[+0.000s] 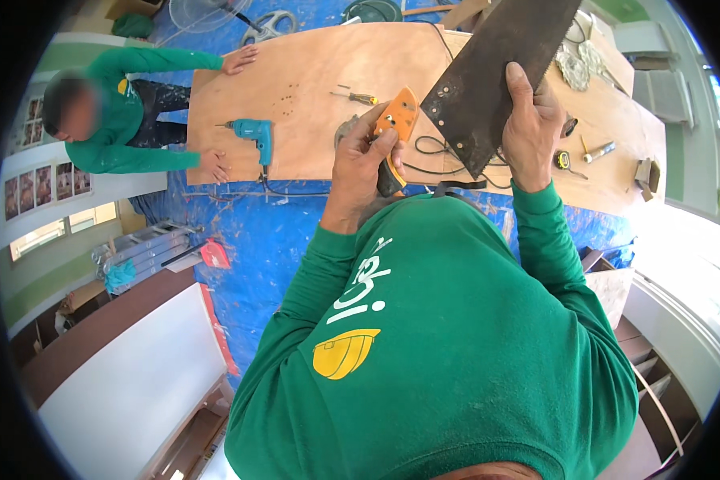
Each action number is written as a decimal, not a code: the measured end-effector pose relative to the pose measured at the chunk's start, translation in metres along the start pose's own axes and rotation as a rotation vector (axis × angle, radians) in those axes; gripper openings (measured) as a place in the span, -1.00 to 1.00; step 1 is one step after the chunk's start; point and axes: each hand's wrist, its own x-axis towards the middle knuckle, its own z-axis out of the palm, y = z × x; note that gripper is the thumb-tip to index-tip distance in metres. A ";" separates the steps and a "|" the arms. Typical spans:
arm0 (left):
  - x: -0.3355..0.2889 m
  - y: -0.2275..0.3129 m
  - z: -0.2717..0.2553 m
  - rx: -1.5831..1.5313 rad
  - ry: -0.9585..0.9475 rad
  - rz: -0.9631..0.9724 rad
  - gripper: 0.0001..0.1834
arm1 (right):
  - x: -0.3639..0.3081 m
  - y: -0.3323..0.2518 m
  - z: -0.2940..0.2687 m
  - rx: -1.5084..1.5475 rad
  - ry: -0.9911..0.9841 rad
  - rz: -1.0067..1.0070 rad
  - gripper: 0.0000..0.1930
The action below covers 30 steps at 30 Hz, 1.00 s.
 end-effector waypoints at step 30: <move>-0.020 0.027 0.024 -0.214 -0.010 -0.180 -0.47 | -0.032 0.043 0.017 0.399 -0.147 0.267 -0.63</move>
